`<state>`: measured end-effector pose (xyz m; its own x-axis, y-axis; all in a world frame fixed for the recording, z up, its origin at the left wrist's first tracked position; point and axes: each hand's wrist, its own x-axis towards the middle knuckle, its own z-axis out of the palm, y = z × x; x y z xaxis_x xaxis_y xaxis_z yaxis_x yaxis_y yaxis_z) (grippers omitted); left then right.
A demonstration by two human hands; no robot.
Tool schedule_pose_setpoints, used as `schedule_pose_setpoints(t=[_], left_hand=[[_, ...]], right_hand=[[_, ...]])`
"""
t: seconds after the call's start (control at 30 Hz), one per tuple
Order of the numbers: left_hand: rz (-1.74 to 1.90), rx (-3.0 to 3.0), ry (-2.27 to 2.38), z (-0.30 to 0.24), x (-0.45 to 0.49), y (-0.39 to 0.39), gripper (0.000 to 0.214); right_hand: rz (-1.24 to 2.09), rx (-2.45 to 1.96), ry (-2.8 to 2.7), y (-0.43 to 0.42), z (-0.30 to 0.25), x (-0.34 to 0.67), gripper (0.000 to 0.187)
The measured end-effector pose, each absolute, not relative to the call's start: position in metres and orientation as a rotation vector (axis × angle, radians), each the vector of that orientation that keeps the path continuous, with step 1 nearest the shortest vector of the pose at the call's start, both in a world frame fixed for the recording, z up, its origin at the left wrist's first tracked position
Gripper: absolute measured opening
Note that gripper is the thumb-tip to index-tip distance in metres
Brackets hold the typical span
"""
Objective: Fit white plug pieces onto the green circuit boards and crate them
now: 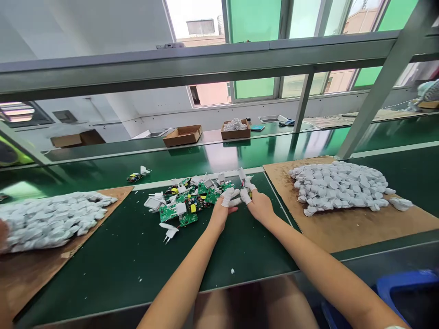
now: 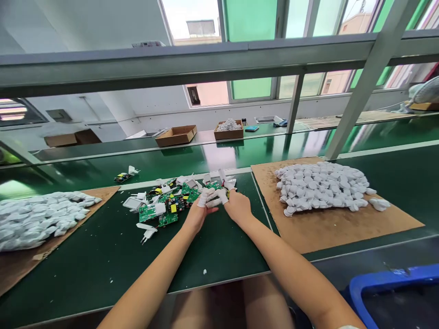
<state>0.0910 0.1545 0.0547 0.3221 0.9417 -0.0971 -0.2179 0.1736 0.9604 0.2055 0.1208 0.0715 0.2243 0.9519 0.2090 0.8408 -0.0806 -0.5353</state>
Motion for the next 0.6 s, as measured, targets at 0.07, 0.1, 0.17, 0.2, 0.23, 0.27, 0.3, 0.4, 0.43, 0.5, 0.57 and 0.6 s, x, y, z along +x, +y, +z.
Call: schedule_pose_setpoints(t=[0.07,0.1,0.17,0.2,0.23,0.27,0.3,0.4,0.43,0.5,0.57,0.6], left_hand=[[0.984,0.988,0.705,0.057,0.091,0.154,0.051],[0.990,0.932,0.668,0.058,0.091,0.154,0.046],[1.036,0.808,0.705,0.059,0.091,0.156,0.034],[1.053,0.757,0.750,0.060,0.090,0.158,0.029],[1.054,0.722,0.791,0.060,0.090,0.159,0.025],[1.041,0.705,0.823,0.060,0.089,0.161,0.022],[1.025,0.707,0.844,0.059,0.089,0.162,0.021],[0.994,0.765,0.873,0.057,0.088,0.165,0.024],[0.992,0.782,0.885,0.056,0.088,0.165,0.025],[0.978,0.802,0.900,0.054,0.090,0.166,0.026],[0.954,0.809,0.913,0.052,0.092,0.166,0.027],[0.941,0.813,0.919,0.051,0.093,0.166,0.028]], right_hand=[[0.052,-1.945,-1.883,0.116,0.079,0.203,0.033],[-0.022,-1.859,-2.025,0.114,0.084,0.202,0.034],[-0.156,-1.674,-2.269,0.110,0.093,0.205,0.034],[-0.216,-1.640,-2.340,0.109,0.098,0.211,0.032],[-0.273,-1.676,-2.359,0.108,0.103,0.219,0.030],[-0.327,-1.781,-2.321,0.107,0.109,0.230,0.028],[-0.376,-1.934,-2.237,0.106,0.114,0.243,0.027],[-0.439,-2.500,-1.863,0.105,0.128,0.289,0.027],[-0.412,-2.650,-1.752,0.105,0.132,0.302,0.027],[-0.337,-2.815,-1.643,0.106,0.137,0.324,0.027],[-0.279,-2.856,-1.656,0.107,0.140,0.337,0.029],[-0.257,-2.862,-1.675,0.109,0.142,0.341,0.030]])
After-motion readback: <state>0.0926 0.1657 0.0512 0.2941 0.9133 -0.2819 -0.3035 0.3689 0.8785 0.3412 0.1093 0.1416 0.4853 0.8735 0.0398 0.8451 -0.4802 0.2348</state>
